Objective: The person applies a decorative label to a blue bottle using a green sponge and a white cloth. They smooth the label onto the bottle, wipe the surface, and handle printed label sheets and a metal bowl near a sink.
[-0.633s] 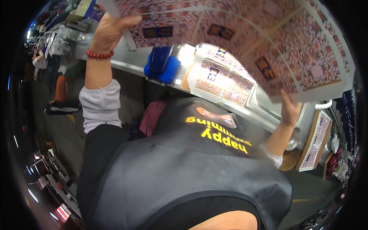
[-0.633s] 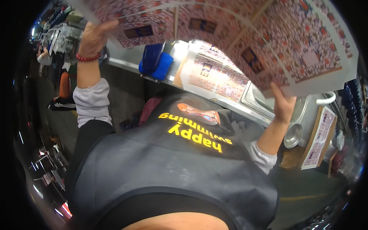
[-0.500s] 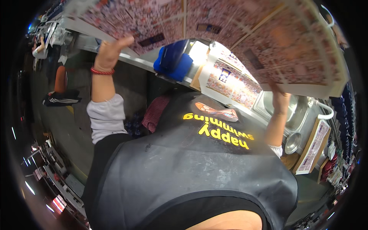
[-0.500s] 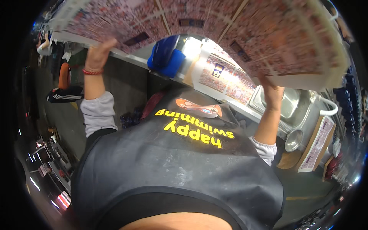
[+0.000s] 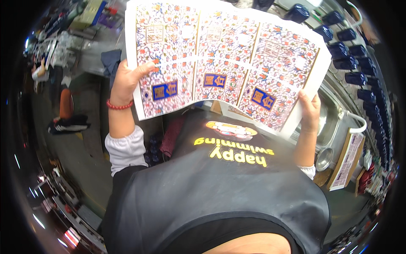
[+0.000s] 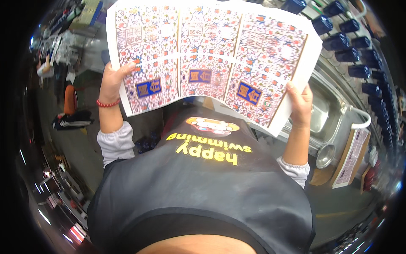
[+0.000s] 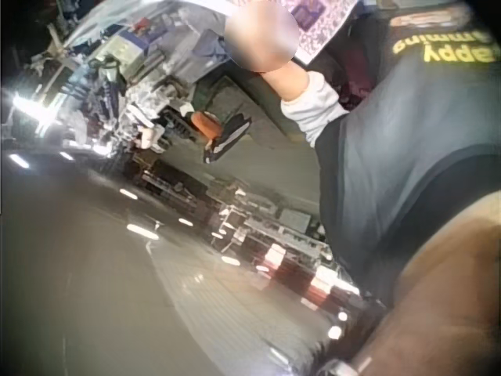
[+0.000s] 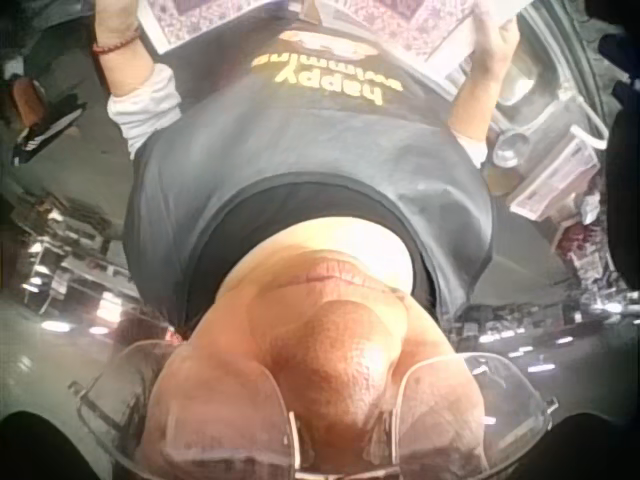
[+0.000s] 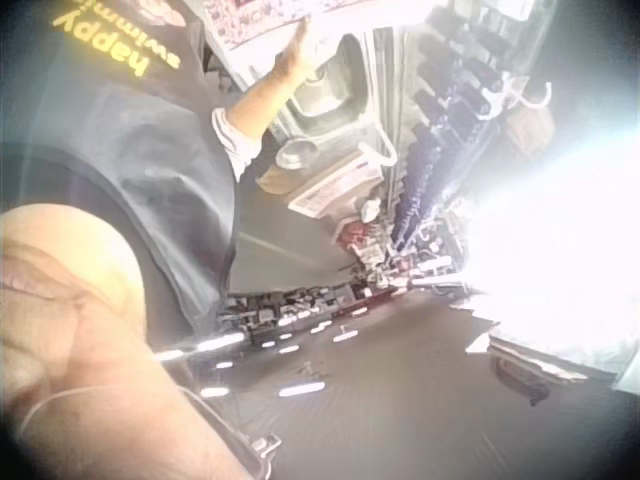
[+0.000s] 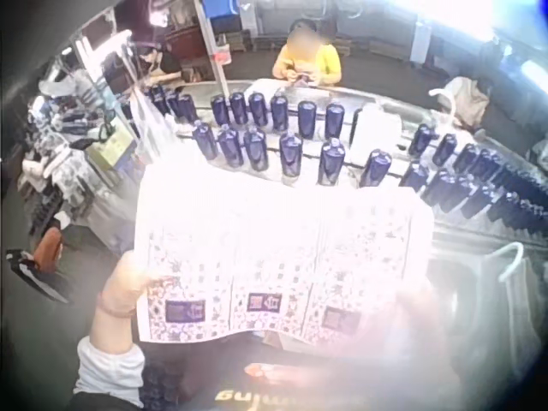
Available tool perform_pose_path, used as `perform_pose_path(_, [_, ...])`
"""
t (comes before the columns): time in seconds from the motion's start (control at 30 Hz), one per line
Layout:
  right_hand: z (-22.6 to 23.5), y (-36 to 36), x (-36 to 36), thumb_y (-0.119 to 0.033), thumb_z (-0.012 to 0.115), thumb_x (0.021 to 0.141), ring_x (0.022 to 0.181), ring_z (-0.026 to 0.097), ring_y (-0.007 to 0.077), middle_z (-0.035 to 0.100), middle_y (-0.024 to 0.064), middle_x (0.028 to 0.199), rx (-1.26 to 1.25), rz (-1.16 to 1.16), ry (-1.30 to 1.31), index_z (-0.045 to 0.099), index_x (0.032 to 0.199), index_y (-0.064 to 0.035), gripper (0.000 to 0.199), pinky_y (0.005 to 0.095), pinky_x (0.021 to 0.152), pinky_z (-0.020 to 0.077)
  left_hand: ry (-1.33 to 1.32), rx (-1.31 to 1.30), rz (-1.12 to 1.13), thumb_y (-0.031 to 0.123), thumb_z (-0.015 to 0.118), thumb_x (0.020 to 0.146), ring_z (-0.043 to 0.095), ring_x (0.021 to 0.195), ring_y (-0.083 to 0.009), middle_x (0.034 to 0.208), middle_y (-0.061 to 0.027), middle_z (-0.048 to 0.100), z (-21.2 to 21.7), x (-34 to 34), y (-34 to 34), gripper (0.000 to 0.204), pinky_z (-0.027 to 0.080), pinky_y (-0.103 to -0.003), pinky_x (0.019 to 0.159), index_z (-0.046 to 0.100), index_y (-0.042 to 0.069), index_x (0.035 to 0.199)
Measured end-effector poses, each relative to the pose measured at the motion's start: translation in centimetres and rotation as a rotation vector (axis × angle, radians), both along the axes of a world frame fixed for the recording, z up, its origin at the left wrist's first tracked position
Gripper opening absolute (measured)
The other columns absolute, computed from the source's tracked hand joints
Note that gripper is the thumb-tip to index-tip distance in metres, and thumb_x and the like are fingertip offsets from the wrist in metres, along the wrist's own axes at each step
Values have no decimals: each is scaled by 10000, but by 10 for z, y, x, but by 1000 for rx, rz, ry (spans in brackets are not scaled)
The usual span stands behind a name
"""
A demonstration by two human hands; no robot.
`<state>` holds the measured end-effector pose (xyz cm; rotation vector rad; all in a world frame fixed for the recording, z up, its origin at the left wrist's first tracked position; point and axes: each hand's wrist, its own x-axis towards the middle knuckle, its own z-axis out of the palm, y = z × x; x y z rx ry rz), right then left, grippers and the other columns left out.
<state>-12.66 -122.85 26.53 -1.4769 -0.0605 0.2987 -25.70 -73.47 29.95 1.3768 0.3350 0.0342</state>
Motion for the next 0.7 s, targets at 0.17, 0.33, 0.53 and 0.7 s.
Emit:
perform_pose_path(0.17, [0, -4, -60, -71, 688, 981, 924, 602, 75, 696, 2, 1039, -153, -126, -211, 702, 1104, -8, 139, 230, 826, 468, -214, 107, -33, 41, 701, 947, 675, 906, -111, 1028, -68, 737, 10, 16, -25, 197, 530, -266, 818, 701, -39, 1127])
perform_pose_path(0.33, [2, -46, -104, -41, 719, 932, 1003, 617, 140, 686, 42, 1122, -214, -271, -204, 682, 1169, 13, 246, 293, 922, 478, -352, 205, 12, 6, 736, 908, 682, 976, -157, 1073, -47, 733, -60, 14, -38, 166, 545, -311, 845, 732, -7, 1073])
perform_pose_path(0.53, [-61, -41, -130, -45, 710, 929, 1104, 602, 165, 655, 74, 1227, -481, -380, -167, 626, 1290, 17, 376, 315, 973, 478, -207, 467, -165, 134, 743, 949, 620, 911, -112, 988, -40, 720, -106, 13, -89, 208, 508, -297, 815, 717, -27, 1078])
perform_pose_path(0.7, [-1, -28, -109, -126, 632, 1015, 952, 632, 105, 704, 27, 1065, -320, -319, 120, 666, 1219, 12, 249, 272, 851, 508, -135, 130, -148, 103, 690, 979, 469, 592, -31, 674, 24, 600, -22, 69, -124, 198, 381, -246, 528, 685, 0, 810])
